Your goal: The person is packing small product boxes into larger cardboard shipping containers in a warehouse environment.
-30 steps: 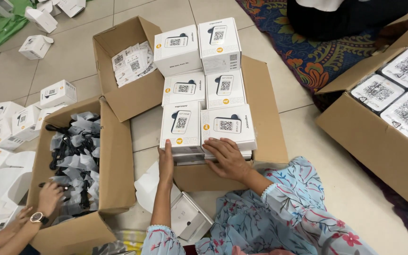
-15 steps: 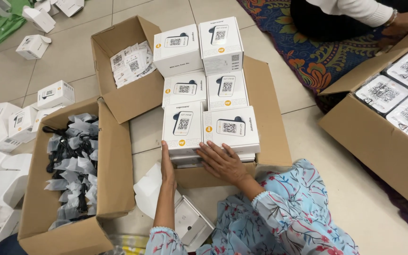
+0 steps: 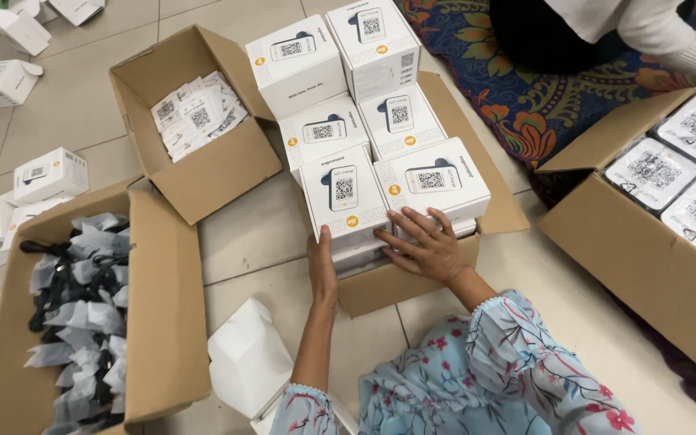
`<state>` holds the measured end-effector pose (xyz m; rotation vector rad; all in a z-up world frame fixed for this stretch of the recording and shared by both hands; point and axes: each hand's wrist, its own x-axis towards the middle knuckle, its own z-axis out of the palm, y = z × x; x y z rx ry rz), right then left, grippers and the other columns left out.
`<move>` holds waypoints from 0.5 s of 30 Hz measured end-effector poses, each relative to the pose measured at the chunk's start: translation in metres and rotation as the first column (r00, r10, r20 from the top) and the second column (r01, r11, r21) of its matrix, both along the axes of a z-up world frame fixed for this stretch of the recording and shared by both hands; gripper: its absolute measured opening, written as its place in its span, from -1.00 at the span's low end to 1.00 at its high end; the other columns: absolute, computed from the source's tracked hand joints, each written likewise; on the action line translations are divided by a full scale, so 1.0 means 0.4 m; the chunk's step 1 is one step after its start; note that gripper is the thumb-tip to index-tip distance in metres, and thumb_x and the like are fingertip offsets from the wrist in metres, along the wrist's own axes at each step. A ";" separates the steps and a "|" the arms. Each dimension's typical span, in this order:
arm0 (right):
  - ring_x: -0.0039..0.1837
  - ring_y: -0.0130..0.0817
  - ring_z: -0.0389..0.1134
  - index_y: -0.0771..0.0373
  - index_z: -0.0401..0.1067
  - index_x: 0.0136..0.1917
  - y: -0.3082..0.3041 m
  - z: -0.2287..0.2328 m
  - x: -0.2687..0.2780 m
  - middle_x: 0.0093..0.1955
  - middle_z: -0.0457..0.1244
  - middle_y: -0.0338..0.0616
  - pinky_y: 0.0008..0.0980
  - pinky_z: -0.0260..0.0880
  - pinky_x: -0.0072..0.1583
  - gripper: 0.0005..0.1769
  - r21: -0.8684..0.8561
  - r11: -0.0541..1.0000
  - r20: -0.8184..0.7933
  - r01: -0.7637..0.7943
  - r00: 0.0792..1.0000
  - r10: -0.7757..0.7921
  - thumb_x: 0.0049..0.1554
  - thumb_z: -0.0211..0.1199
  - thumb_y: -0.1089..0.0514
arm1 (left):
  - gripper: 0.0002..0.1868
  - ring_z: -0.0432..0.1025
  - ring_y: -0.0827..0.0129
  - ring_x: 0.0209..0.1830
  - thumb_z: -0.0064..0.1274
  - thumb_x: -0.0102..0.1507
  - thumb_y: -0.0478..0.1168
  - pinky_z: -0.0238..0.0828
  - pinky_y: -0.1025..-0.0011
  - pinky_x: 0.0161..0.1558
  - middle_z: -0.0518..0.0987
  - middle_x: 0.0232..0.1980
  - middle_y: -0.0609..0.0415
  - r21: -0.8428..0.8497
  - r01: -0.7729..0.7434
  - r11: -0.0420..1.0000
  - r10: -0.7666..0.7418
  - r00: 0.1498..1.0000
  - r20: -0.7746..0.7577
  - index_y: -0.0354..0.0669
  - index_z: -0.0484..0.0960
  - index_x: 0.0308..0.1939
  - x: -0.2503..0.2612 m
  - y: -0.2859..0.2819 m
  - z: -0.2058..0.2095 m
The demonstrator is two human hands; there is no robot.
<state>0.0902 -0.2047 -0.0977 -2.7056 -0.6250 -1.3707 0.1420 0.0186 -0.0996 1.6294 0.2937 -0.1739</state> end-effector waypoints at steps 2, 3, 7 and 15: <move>0.57 -0.39 0.09 -0.30 0.44 0.41 -0.039 0.001 0.040 0.57 0.13 -0.37 -0.13 -0.05 0.56 -0.52 -0.007 1.000 0.001 0.006 1.000 -0.006 0.24 0.33 -0.22 | 0.05 0.12 0.06 0.53 -0.20 0.24 0.47 0.00 0.21 0.44 0.21 0.53 -0.18 0.004 -0.007 1.000 0.006 0.999 0.050 -0.28 0.14 0.52 0.058 -0.039 -0.042; 0.56 -0.38 0.10 -0.30 0.46 0.40 -0.057 -0.001 0.060 0.56 0.14 -0.37 -0.12 -0.05 0.54 -0.52 -0.005 1.000 0.000 0.009 1.000 -0.009 0.22 0.33 -0.21 | 0.06 0.06 0.05 0.55 -0.19 0.27 0.47 -0.04 0.21 0.46 0.14 0.55 -0.19 0.017 -0.016 1.000 0.015 0.995 0.098 -0.32 0.09 0.53 0.088 -0.056 -0.064; 0.56 -0.37 0.10 -0.29 0.46 0.40 -0.108 -0.013 0.158 0.57 0.14 -0.36 -0.11 -0.05 0.55 -0.53 -0.009 1.000 0.003 0.002 1.000 -0.002 0.23 0.34 -0.23 | 0.02 0.22 0.04 0.47 -0.23 0.23 0.48 0.09 0.20 0.41 0.32 0.45 -0.21 0.029 -0.002 1.000 -0.001 0.994 0.105 -0.30 0.25 0.46 0.181 -0.122 -0.019; 0.59 -0.36 0.07 -0.29 0.46 0.41 -0.191 -0.043 0.382 0.58 0.12 -0.30 -0.09 -0.11 0.59 -0.53 -0.015 0.998 0.046 0.066 0.997 -0.065 0.25 0.31 -0.25 | 0.02 0.24 0.05 0.47 -0.26 0.21 0.50 0.11 0.18 0.40 0.35 0.46 -0.16 0.032 0.037 0.999 -0.042 0.983 0.180 -0.21 0.32 0.47 0.426 -0.212 -0.017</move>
